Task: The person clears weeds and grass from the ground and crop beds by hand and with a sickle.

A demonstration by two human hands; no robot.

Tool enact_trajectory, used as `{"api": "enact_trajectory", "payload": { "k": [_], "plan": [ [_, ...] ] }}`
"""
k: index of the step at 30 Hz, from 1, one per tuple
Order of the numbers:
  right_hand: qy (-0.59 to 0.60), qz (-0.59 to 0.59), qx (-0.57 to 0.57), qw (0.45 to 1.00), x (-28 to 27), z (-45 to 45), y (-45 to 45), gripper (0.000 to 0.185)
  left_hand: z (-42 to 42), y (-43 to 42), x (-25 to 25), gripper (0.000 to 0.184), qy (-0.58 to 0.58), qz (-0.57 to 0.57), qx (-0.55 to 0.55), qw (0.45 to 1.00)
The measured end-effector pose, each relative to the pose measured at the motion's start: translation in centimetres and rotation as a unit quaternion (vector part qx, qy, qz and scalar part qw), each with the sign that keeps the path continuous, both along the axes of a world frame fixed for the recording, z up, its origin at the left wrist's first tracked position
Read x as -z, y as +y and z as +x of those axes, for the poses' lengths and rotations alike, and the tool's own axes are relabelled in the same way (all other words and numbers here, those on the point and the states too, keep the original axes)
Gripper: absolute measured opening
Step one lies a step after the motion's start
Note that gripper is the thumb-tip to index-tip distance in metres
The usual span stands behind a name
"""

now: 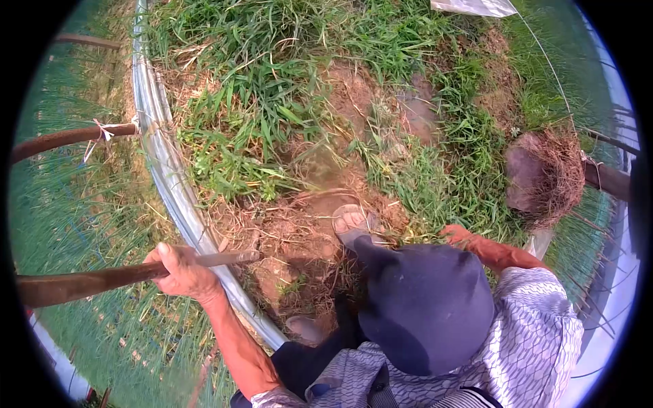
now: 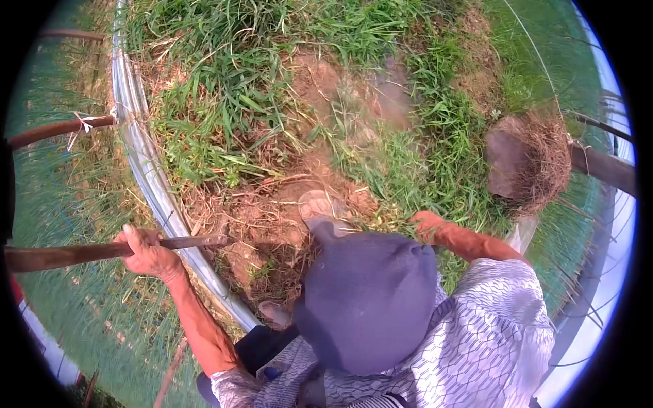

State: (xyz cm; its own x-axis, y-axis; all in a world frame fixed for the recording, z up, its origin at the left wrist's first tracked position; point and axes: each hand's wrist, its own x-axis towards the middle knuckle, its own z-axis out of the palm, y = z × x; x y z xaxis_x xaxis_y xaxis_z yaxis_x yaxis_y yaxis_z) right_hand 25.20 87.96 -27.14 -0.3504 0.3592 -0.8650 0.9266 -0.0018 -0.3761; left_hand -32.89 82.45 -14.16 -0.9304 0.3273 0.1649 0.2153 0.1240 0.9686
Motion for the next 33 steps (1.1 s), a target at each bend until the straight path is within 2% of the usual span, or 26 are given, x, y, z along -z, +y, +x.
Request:
{"api": "enact_trajectory", "payload": {
  "k": [2,5,7,11,13,15,16,17,19,20,21,22,23,24,26,27,28,29,30,32,33],
  "plan": [
    [-0.09,0.048,0.006,0.995,4.8,17.2,-8.3,0.016,0.1,0.9,-0.2,0.034,0.016,-0.002,0.0,1.0],
    [-0.234,0.079,-0.169,0.954,-7.4,2.9,-0.4,0.014,0.6,2.2,-0.7,0.036,0.004,0.017,0.034,0.999],
    [-0.122,0.224,-0.206,0.945,-6.6,-1.6,3.0,0.025,1.0,3.6,-1.2,0.036,0.01,0.009,0.048,0.999],
    [0.036,0.358,-0.067,0.931,-1.0,-16.0,9.7,0.05,0.7,4.0,-1.2,0.035,0.019,-0.003,0.035,0.999],
    [0.05,0.376,-0.002,0.925,0.4,-21.7,9.7,0.063,0.5,3.3,-0.7,0.034,0.021,0.005,0.028,0.999],
    [-0.022,0.35,0.002,0.937,-2.5,-26.3,8.3,0.07,0.5,2.4,-0.8,0.034,0.036,0.009,0.023,0.999],
    [-0.078,0.324,0.0,0.943,-3.6,-26.6,7.7,0.071,0.8,2.6,-0.5,0.034,0.046,0.016,0.023,0.999],
    [-0.083,0.322,0.004,0.943,-3.0,-25.9,7.9,0.071,0.9,2.5,-0.5,0.034,0.04,0.008,0.012,0.999],
    [-0.094,0.285,0.054,0.952,-1.2,-24.5,9.0,0.058,0.8,2.5,-0.3,0.034,0.043,0.002,0.017,0.999],
    [-0.096,0.285,0.059,0.952,-1.4,-24.1,9.5,0.058,0.9,2.5,-0.3,0.034,0.049,-0.004,0.019,0.999],
    [-0.085,0.251,-0.07,0.962,-1.9,-23.9,10.4,0.042,1.1,2.8,-0.5,0.036,0.056,-0.007,0.02,0.998],
    [-0.049,0.268,-0.203,0.94,-0.9,-23.2,10.9,0.022,1.1,3.0,-0.6,0.036,0.056,-0.004,0.023,0.998],
    [-0.005,0.296,-0.326,0.898,0.2,-22.5,11.4,0.018,1.2,3.1,-0.6,0.036,0.064,-0.007,0.021,0.998],
    [-0.007,0.297,-0.324,0.898,0.3,-22.0,12.0,0.018,1.3,3.1,-0.6,0.037,0.072,-0.012,0.019,0.997],
    [0.13,0.197,-0.208,0.949,0.3,-21.4,13.5,0.022,1.4,3.2,-0.7,0.036,0.064,-0.009,0.014,0.998],
    [0.151,0.164,-0.16,0.962,0.3,-21.3,13.5,0.027,1.4,3.2,-0.8,0.035,0.057,-0.009,0.011,0.998],
    [0.149,0.165,-0.16,0.962,0.2,-21.2,13.4,0.027,1.4,3.1,-0.8,0.035,0.055,-0.008,0.011,0.998],
    [0.085,0.072,-0.058,0.992,-2.5,-22.5,13.3,0.028,1.2,3.1,-0.7,0.035,0.055,-0.004,0.023,0.998],
    [0.018,-0.024,0.045,0.999,-4.0,-23.5,12.6,0.029,1.1,2.8,-0.6,0.035,0.055,-0.001,0.033,0.998],
    [0.204,0.122,-0.084,0.968,0.4,-24.2,8.2,0.031,1.0,2.6,-0.3,0.034,0.039,0.002,0.035,0.999],
    [0.192,0.067,-0.163,0.965,-1.5,-24.8,8.2,0.028,1.2,2.7,-0.4,0.034,0.046,-0.006,0.03,0.998]
  ]
}}
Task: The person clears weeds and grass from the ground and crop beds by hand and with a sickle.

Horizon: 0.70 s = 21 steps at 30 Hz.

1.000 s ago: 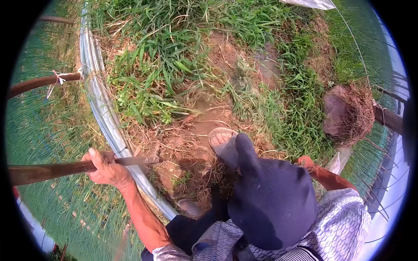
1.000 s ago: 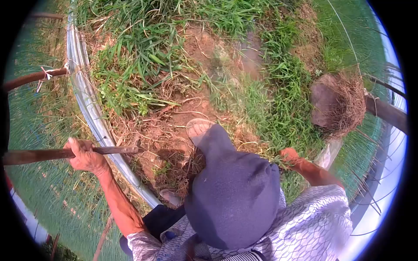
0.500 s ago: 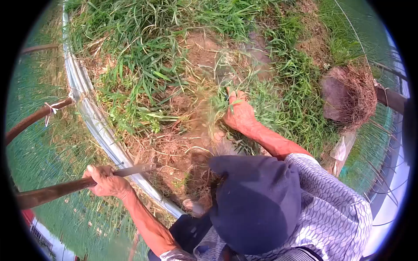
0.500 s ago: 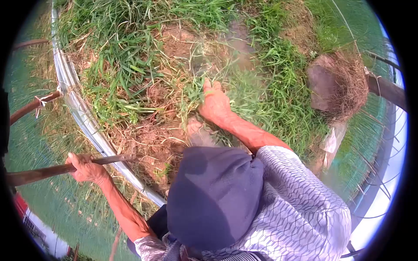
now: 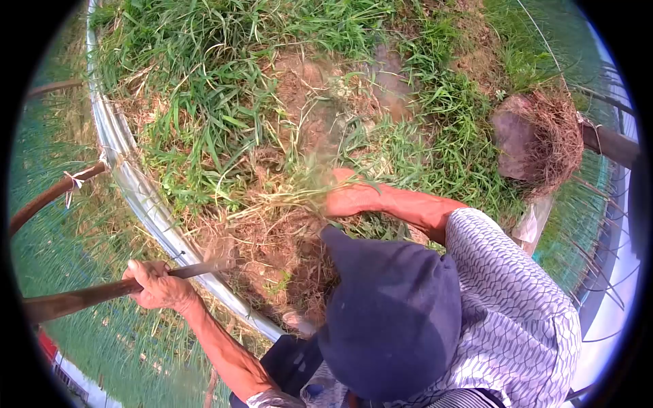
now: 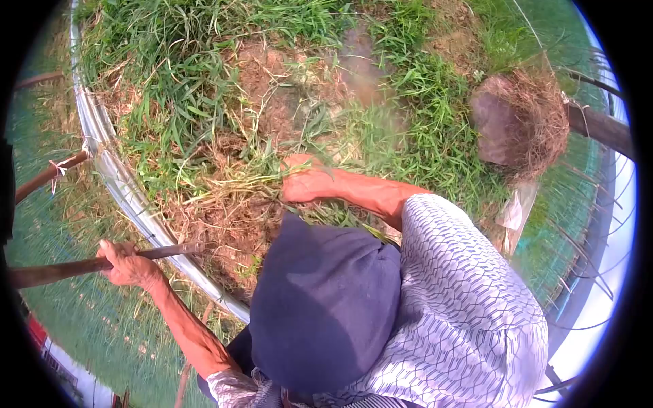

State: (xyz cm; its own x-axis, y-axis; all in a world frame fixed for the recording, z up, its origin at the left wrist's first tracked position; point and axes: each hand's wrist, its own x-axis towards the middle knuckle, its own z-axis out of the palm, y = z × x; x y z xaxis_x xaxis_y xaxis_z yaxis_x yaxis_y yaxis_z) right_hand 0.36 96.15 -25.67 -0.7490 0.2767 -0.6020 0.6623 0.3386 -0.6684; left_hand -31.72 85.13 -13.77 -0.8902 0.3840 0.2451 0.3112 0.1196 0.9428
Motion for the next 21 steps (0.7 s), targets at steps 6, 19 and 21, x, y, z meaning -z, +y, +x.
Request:
{"api": "enact_trajectory", "payload": {
  "k": [6,19,21],
  "plan": [
    [0.03,0.07,0.071,0.995,0.2,9.0,-3.4,0.03,-0.2,0.3,-0.4,0.038,0.016,-0.01,-0.004,1.0],
    [-0.06,0.532,0.239,0.81,10.1,6.7,30.5,0.023,-1.1,-0.6,0.1,0.035,0.001,-0.015,-0.042,0.999],
    [0.054,0.453,0.27,0.848,2.2,-0.1,29.6,0.023,-0.8,-0.8,0.2,0.035,0.016,-0.033,-0.06,0.998]
  ]
}}
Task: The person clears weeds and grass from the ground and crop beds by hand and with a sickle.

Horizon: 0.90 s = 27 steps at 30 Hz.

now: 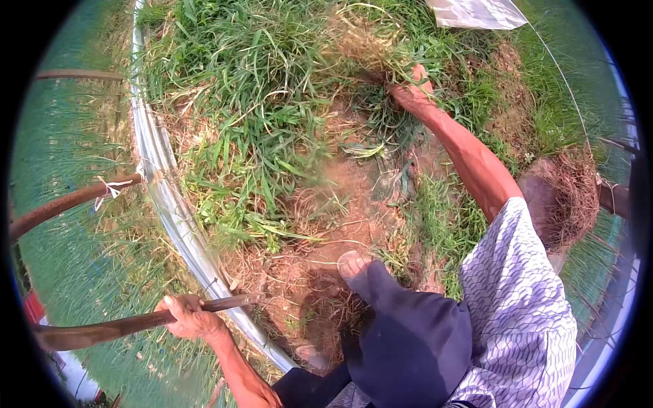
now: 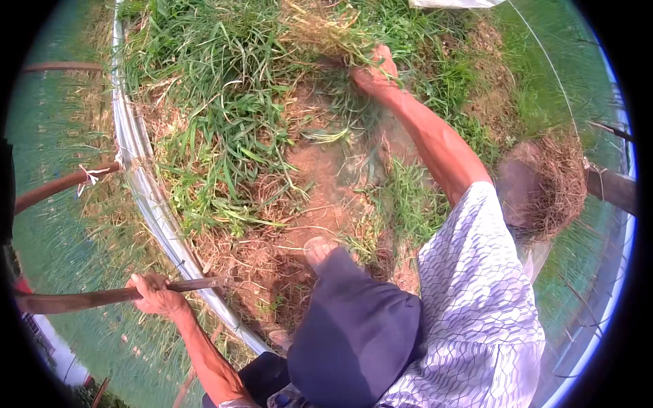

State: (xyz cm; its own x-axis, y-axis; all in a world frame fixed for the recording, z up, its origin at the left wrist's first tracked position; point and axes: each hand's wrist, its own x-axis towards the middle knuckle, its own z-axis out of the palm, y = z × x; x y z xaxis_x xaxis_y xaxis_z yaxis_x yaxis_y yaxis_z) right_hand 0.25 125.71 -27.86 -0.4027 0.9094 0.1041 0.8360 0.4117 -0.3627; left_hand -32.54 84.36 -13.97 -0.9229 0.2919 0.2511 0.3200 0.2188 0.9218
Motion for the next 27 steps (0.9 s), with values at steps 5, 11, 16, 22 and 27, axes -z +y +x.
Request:
{"api": "enact_trajectory", "payload": {
  "k": [5,11,16,22,27],
  "plan": [
    [-0.201,-0.145,-0.214,0.945,-0.1,-4.4,2.0,0.089,-1.0,-0.1,0.6,0.036,-0.003,0.017,0.008,1.0],
    [-0.315,-0.133,-0.155,0.927,2.2,-6.0,3.9,0.064,-0.2,0.8,0.1,0.032,-0.019,0.012,-0.021,1.0],
    [-0.327,-0.121,-0.319,0.881,3.4,-4.3,2.8,0.034,-0.1,1.6,-0.1,0.038,-0.021,0.006,-0.003,1.0],
    [-0.251,-0.293,-0.391,0.836,-4.6,-1.6,-15.9,0.013,-0.8,1.9,0.0,0.038,-0.038,0.014,-0.002,0.999],
    [-0.116,-0.359,-0.379,0.845,-0.9,7.7,-27.5,0.02,-1.1,1.8,0.0,0.038,-0.045,0.019,0.008,0.999]
  ]
}}
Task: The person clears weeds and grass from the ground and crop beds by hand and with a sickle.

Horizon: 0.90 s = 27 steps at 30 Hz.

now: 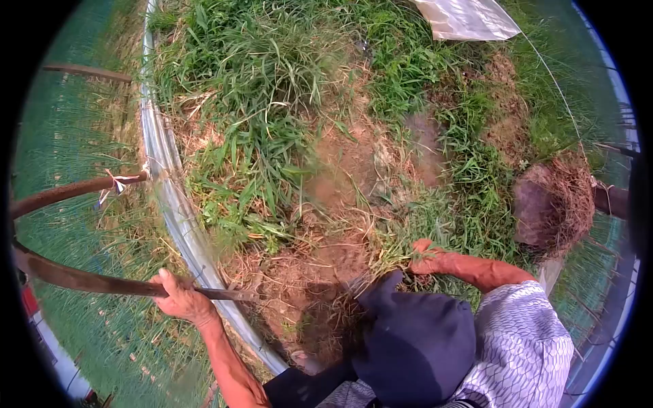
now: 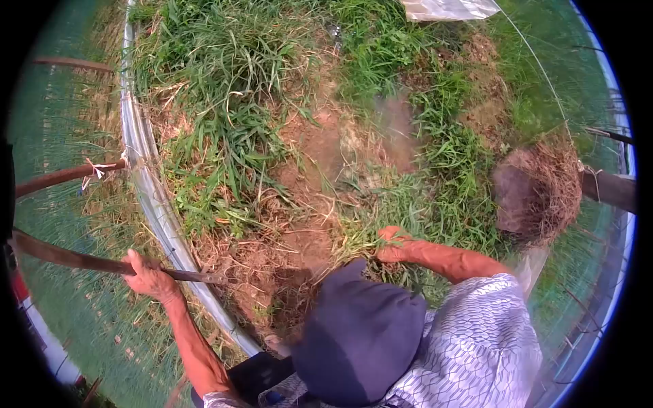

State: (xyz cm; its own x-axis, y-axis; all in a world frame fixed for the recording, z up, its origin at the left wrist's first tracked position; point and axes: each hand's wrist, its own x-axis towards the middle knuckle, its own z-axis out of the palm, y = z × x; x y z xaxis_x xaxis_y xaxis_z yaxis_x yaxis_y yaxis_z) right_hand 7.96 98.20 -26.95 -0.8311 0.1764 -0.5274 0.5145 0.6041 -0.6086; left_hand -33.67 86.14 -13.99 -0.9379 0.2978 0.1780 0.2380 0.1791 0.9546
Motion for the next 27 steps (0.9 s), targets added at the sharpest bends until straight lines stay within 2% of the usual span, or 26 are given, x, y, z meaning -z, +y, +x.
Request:
{"api": "enact_trajectory", "payload": {
  "k": [3,5,6,9,12,16,17,18,20,21,22,24,25,26,27],
  "plan": [
    [-0.045,-0.031,0.037,0.998,-1.0,3.4,-1.5,0.024,0.2,0.0,-0.4,0.038,0.001,-0.011,0.031,0.999],
    [-0.121,-0.04,0.065,0.99,-0.5,9.1,-4.0,0.027,0.1,-0.6,0.3,0.039,0.02,-0.014,0.012,1.0],
    [-0.166,-0.036,0.074,0.983,-0.7,11.8,-5.0,0.028,0.6,-1.0,-0.1,0.037,-0.008,-0.011,0.024,1.0],
    [-0.308,0.004,0.062,0.949,-2.1,18.1,-6.3,0.033,1.7,-1.2,-0.2,0.033,0.005,0.014,0.009,1.0],
    [-0.347,0.067,0.02,0.935,-3.0,17.9,-4.3,0.038,2.1,-1.3,-0.2,0.029,-0.029,0.044,0.015,0.998],
    [-0.197,0.169,-0.008,0.966,-2.8,7.5,2.3,0.045,2.2,-1.0,-0.4,0.03,0.007,0.027,0.031,0.999],
    [-0.134,0.154,0.01,0.979,-3.4,3.3,4.4,0.039,2.2,-0.8,-0.6,0.031,0.016,0.03,0.03,0.999],
    [-0.081,0.166,0.033,0.982,-3.2,0.0,5.5,0.042,2.2,-0.7,-0.6,0.031,0.018,0.026,0.018,0.999],
    [-0.049,0.141,0.011,0.989,-3.0,-6.6,6.0,0.047,1.8,-0.8,-0.2,0.03,0.014,0.03,0.011,0.999],
    [0.083,0.128,-0.056,0.987,-1.6,-7.8,5.7,0.054,1.7,-1.2,-0.1,0.03,0.011,0.033,0.013,0.999],
    [-0.022,0.104,-0.128,0.986,-4.4,-11.4,5.0,0.062,1.5,-1.7,0.1,0.029,0.009,0.03,0.023,0.999],
    [0.038,0.161,-0.21,0.964,-6.9,-16.2,4.7,0.059,1.3,-1.8,0.2,0.03,0.02,0.037,0.02,0.999],
    [0.115,0.19,-0.174,0.959,-7.1,-17.9,4.9,0.057,1.6,-1.8,0.3,0.032,0.026,0.048,0.022,0.998],
    [0.093,0.162,-0.154,0.97,-7.3,-20.4,5.7,0.062,2.0,-1.4,-0.1,0.033,0.016,0.049,-0.002,0.999],
    [0.198,0.229,-0.125,0.945,-6.6,-22.0,6.4,0.072,1.7,-1.6,0.2,0.033,0.019,0.049,-0.008,0.999]
  ]
}}
